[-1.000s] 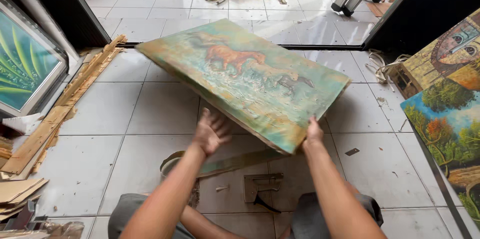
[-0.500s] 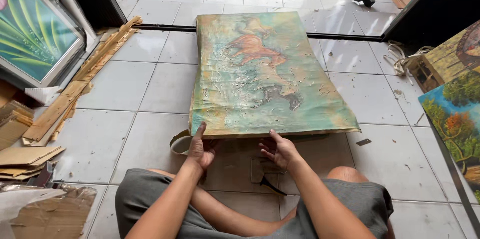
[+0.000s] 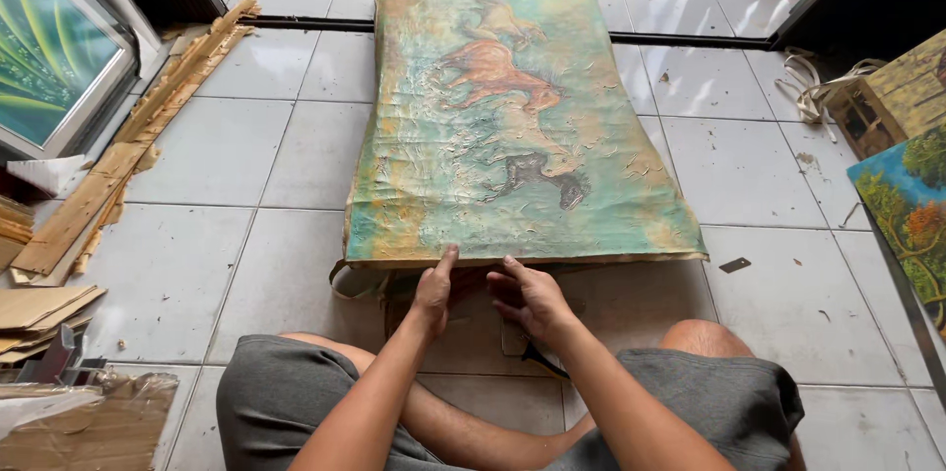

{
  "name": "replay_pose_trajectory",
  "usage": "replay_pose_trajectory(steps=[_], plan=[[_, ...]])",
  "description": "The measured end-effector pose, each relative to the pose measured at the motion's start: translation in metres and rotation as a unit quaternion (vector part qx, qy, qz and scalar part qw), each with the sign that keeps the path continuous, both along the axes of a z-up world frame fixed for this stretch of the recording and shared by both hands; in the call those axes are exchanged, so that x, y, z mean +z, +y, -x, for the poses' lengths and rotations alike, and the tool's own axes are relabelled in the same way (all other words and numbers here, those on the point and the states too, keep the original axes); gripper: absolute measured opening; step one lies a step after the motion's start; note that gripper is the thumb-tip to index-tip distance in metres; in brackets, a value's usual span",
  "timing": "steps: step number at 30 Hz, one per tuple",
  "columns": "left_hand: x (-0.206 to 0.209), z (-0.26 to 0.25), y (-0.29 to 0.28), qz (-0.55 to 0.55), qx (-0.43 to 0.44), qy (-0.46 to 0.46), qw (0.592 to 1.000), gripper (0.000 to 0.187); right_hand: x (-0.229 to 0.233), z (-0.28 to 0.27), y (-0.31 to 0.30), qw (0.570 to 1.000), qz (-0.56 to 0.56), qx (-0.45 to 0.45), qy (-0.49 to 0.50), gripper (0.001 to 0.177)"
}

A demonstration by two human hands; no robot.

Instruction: The person sits on the floor and uses a handheld stapler to attach a large canvas painting to a wooden board. They repeatedly fold the canvas edges over the board and drive staples into the wood to secure the fabric.

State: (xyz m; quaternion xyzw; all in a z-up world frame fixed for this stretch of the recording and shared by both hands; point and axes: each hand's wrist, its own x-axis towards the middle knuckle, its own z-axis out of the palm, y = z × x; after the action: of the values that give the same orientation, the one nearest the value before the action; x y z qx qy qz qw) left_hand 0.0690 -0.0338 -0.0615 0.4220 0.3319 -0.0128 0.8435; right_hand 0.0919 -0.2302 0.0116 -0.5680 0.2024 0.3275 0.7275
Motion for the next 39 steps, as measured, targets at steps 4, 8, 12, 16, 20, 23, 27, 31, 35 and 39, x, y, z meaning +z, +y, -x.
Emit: replay_pose_trajectory(steps=[4, 8, 12, 16, 20, 23, 27, 31, 35, 39], plan=[[0.013, -0.006, -0.008, -0.057, -0.037, 0.014, 0.998, 0.11, -0.004, -0.005, 0.005, 0.996, -0.032, -0.081, 0.022, 0.049], [0.086, 0.008, -0.023, -0.001, -0.02, -0.002, 1.0, 0.083, -0.027, -0.019, 0.008, 0.994, 0.008, -0.107, -0.007, 0.051], [0.054, 0.0, -0.017, -0.005, -0.024, 0.012, 1.0, 0.073, -0.014, -0.009, 0.016, 0.994, 0.025, -0.105, -0.008, 0.04], [0.047, -0.003, -0.017, -0.005, -0.03, 0.021, 0.999, 0.071, 0.01, -0.002, 0.022, 0.997, 0.056, -0.043, -0.009, 0.05], [0.013, -0.014, -0.016, -0.012, -0.042, 0.016, 0.999, 0.076, 0.012, -0.007, 0.028, 0.996, 0.083, -0.026, -0.024, 0.067], [-0.046, -0.018, -0.019, -0.048, -0.055, 0.029, 0.997, 0.078, 0.008, -0.01, 0.027, 0.994, 0.085, -0.061, -0.037, 0.059], [-0.05, -0.011, -0.021, -0.085, -0.061, 0.045, 0.993, 0.082, -0.027, -0.017, 0.027, 0.992, 0.087, -0.088, -0.035, 0.054], [0.052, 0.009, -0.022, -0.101, -0.046, 0.061, 0.992, 0.113, -0.028, -0.015, 0.032, 0.995, 0.056, -0.077, -0.015, 0.05], [0.105, 0.019, -0.025, -0.129, -0.084, 0.067, 0.986, 0.144, -0.003, -0.008, 0.037, 0.996, 0.001, -0.084, 0.001, 0.041], [0.123, 0.022, -0.031, -0.145, -0.128, 0.069, 0.979, 0.141, -0.026, -0.008, 0.04, 0.994, -0.001, -0.111, -0.021, 0.037]])
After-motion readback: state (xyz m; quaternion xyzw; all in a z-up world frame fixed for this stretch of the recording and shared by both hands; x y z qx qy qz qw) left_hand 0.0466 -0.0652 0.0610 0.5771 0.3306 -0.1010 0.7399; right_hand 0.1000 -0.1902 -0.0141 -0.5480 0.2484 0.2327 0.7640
